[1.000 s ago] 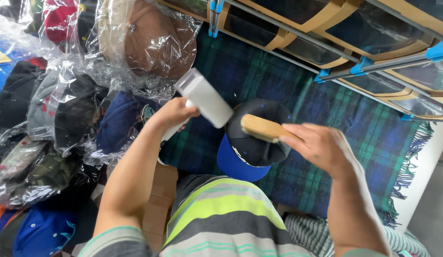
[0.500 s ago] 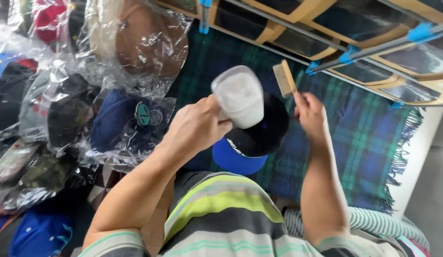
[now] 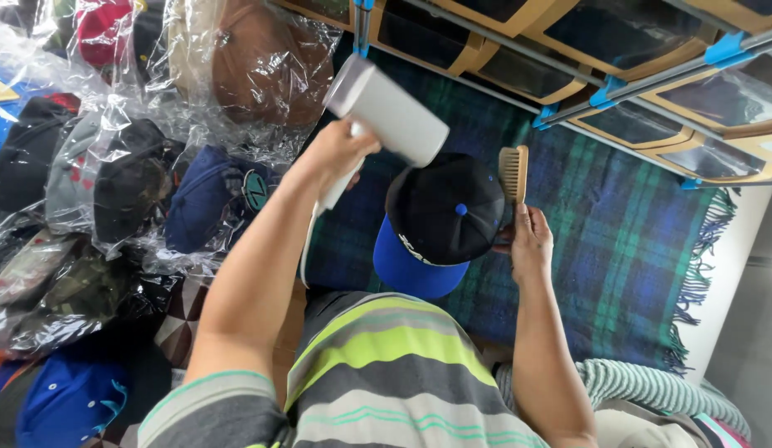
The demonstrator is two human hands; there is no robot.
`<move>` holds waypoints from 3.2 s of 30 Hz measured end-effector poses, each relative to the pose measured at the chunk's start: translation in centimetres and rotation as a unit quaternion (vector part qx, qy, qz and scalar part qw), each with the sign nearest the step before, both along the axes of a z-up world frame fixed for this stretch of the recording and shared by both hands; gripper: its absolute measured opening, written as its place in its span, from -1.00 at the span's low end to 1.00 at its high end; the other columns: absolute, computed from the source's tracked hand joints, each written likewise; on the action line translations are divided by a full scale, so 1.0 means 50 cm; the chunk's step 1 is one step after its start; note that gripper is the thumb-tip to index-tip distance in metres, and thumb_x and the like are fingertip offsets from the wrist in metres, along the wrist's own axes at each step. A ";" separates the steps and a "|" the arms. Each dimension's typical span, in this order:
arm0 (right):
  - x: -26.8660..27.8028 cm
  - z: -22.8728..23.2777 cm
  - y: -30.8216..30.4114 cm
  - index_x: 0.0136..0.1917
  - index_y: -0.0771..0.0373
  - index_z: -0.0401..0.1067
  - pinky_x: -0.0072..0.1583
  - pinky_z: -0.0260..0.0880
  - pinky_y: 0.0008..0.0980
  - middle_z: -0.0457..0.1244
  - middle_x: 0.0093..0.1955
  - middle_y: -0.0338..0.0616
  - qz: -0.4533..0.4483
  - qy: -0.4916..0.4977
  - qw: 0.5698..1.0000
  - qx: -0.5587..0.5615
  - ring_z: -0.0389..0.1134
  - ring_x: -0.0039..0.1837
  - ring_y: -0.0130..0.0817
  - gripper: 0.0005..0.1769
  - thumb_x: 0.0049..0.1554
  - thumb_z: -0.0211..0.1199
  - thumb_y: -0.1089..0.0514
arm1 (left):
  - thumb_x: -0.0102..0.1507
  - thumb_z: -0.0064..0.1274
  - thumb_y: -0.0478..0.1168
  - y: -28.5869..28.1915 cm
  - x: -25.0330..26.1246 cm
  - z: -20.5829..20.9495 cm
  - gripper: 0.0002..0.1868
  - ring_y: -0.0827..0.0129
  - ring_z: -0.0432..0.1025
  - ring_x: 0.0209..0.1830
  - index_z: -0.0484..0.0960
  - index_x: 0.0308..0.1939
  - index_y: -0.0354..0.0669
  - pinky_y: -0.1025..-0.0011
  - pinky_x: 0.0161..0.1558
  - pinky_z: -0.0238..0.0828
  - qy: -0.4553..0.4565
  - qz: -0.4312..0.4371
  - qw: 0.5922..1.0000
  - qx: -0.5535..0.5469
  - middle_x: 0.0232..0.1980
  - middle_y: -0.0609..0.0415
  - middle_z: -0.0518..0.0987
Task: Cleaning a baseball cap using a brush and a hair dryer to remove dust and debris
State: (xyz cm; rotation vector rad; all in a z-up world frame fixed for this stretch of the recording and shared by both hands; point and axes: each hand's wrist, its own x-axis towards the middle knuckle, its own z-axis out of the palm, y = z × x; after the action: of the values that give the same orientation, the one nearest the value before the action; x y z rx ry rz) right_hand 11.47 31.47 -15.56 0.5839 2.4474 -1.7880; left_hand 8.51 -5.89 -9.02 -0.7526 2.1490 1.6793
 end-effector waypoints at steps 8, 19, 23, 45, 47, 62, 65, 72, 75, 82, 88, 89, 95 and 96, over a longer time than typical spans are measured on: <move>-0.007 -0.011 0.009 0.08 0.21 0.49 -0.32 0.61 -0.08 0.26 -0.35 0.06 0.002 -0.013 1.000 0.018 0.38 -0.30 -0.19 -0.65 0.37 0.19 -0.13 | 0.05 0.22 -0.01 -0.068 0.132 -0.051 -0.62 0.15 0.50 -0.72 0.65 -0.25 -0.25 0.18 -0.67 0.56 -0.087 0.003 0.996 -0.026 -0.61 -0.13 0.55; -0.005 0.010 -0.003 0.11 0.25 0.47 -0.31 0.60 -0.05 0.24 -0.38 0.06 0.011 -0.006 1.000 0.025 0.35 -0.33 -0.21 -0.58 0.38 0.18 -0.17 | 0.15 0.17 -0.01 0.085 0.193 0.197 -0.60 -0.20 0.58 -0.20 0.60 -0.10 -0.24 -0.07 -0.14 0.55 0.137 -0.124 0.937 -0.296 -0.27 -0.26 0.63; -0.009 -0.009 0.009 0.14 0.25 0.45 -0.35 0.60 -0.15 0.20 -0.40 -0.02 0.002 -0.004 1.000 -0.009 0.31 -0.37 -0.28 -0.60 0.38 0.19 -0.15 | 0.16 0.16 -0.01 0.080 0.164 0.161 -0.57 -0.31 0.54 -0.17 0.46 -0.09 -0.25 -0.16 -0.13 0.52 0.141 -0.162 0.950 -0.227 -0.21 -0.24 0.58; -0.113 0.397 -0.349 -0.04 -0.12 0.51 0.05 0.52 -0.05 0.42 -0.19 -0.13 0.640 0.049 0.512 0.571 0.50 -0.03 -0.07 -0.54 0.32 -0.16 -0.28 | 0.11 0.22 -0.04 -0.026 0.333 -0.094 -0.59 0.18 0.54 -0.59 0.55 -0.17 -0.31 0.17 -0.51 0.45 -0.095 0.236 0.967 -0.003 -0.53 -0.16 0.56; -0.200 0.295 -0.390 -0.07 -0.12 0.58 0.06 0.53 -0.03 0.44 -0.13 -0.15 0.607 0.003 0.535 0.588 0.50 0.03 -0.03 -0.55 0.23 -0.09 -0.26 | 0.17 0.20 -0.09 -0.029 0.352 -0.057 -0.65 -0.14 0.50 -0.43 0.60 -0.15 -0.33 0.00 -0.43 0.46 -0.040 0.193 0.977 -0.081 -0.47 -0.33 0.52; -0.105 0.152 -0.037 0.10 0.21 0.52 -0.22 0.47 -0.16 0.24 -0.49 -0.06 0.261 0.123 0.931 0.225 0.40 -0.33 -0.15 -0.69 0.39 0.27 -0.08 | 0.10 0.11 -0.05 0.109 0.183 0.182 -0.66 -0.17 0.58 -0.37 0.47 -0.22 -0.22 -0.03 -0.31 0.55 0.219 -0.166 0.903 -0.329 -0.31 -0.15 0.57; -0.035 0.120 -0.038 0.15 0.25 0.51 -0.29 0.54 -0.13 0.27 -0.40 0.05 0.149 0.037 0.981 0.116 0.40 -0.33 -0.15 -0.64 0.39 0.19 -0.10 | 0.16 0.11 0.08 0.135 0.089 0.173 -0.59 -0.21 0.59 -0.31 0.44 -0.17 -0.14 -0.07 -0.23 0.55 0.219 -0.209 0.890 -0.341 -0.29 -0.11 0.58; -0.034 0.093 -0.055 0.04 0.01 0.46 -0.35 0.25 -0.28 0.22 -0.31 -0.21 0.053 -0.075 0.990 0.110 0.23 -0.34 -0.36 -0.63 0.32 0.01 -0.24 | 0.21 0.16 0.08 0.053 0.023 0.189 -0.46 -0.04 0.55 0.01 0.57 0.15 -0.14 0.05 -0.10 0.46 0.124 -0.164 0.951 -0.233 0.08 -0.07 0.67; -0.005 0.040 -0.043 0.11 0.09 0.54 -0.30 0.39 -0.26 0.23 -0.36 -0.14 0.025 0.098 0.989 0.106 0.28 -0.31 -0.33 -0.64 0.39 0.16 -0.19 | 0.15 0.15 0.11 0.015 0.086 0.087 -0.54 -0.19 0.58 -0.10 0.53 -0.12 -0.17 -0.04 -0.10 0.53 0.128 -0.057 0.943 -0.303 -0.21 -0.11 0.65; 0.005 0.041 -0.043 0.10 0.17 0.50 -0.38 0.42 -0.31 0.24 -0.44 -0.12 0.036 0.109 0.991 0.064 0.35 -0.43 -0.30 -0.57 0.40 0.13 -0.23 | 0.08 0.27 0.02 0.089 0.307 0.097 -0.60 -0.31 0.55 -0.29 0.56 -0.37 -0.29 -0.08 -0.27 0.49 0.135 0.021 0.933 -0.333 -0.46 -0.29 0.57; 0.001 0.026 -0.044 0.10 0.17 0.49 -0.37 0.40 -0.30 0.21 -0.44 -0.12 0.017 0.138 0.987 0.077 0.30 -0.43 -0.31 -0.61 0.42 0.14 -0.19 | 0.02 0.25 0.01 0.181 0.322 0.107 -0.65 0.18 0.54 -0.51 0.52 -0.32 -0.10 0.29 -0.47 0.53 0.315 -0.088 0.830 -0.451 -0.37 0.11 0.50; -0.002 0.004 -0.032 0.10 0.14 0.50 -0.33 0.37 -0.29 0.21 -0.41 -0.15 0.012 0.138 0.987 0.086 0.29 -0.38 -0.34 -0.60 0.41 0.14 -0.21 | 0.05 0.30 -0.04 0.181 0.329 0.094 -0.61 0.05 0.53 -0.49 0.56 -0.26 -0.25 0.23 -0.46 0.52 0.356 -0.048 0.828 -0.430 -0.39 -0.01 0.50; 0.031 -0.020 -0.043 0.18 0.06 0.45 0.00 0.30 -0.11 0.28 -0.14 -0.03 -0.017 0.101 0.986 0.128 0.29 -0.05 -0.14 -0.53 0.41 0.05 -0.33 | 0.05 0.31 -0.04 0.134 0.451 -0.115 -0.41 0.08 0.52 -0.25 0.48 -0.02 -0.38 0.29 -0.20 0.55 0.353 -0.025 0.757 -0.548 -0.18 -0.11 0.49; 0.040 -0.016 -0.052 0.20 0.03 0.43 0.04 0.30 -0.14 0.28 -0.10 -0.08 -0.024 0.084 0.989 0.117 0.28 -0.01 -0.18 -0.54 0.40 0.03 -0.33 | 0.01 0.31 -0.04 0.118 0.477 -0.179 -0.33 0.30 0.50 -0.13 0.44 0.05 -0.36 0.39 -0.11 0.55 0.316 -0.108 0.629 -0.702 0.00 -0.06 0.47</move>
State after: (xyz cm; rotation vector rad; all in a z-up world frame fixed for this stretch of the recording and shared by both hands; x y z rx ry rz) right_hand 13.47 28.85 -16.38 0.5310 2.8055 -1.6391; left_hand 32.38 -0.01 -17.97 -0.0302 3.6522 -0.3468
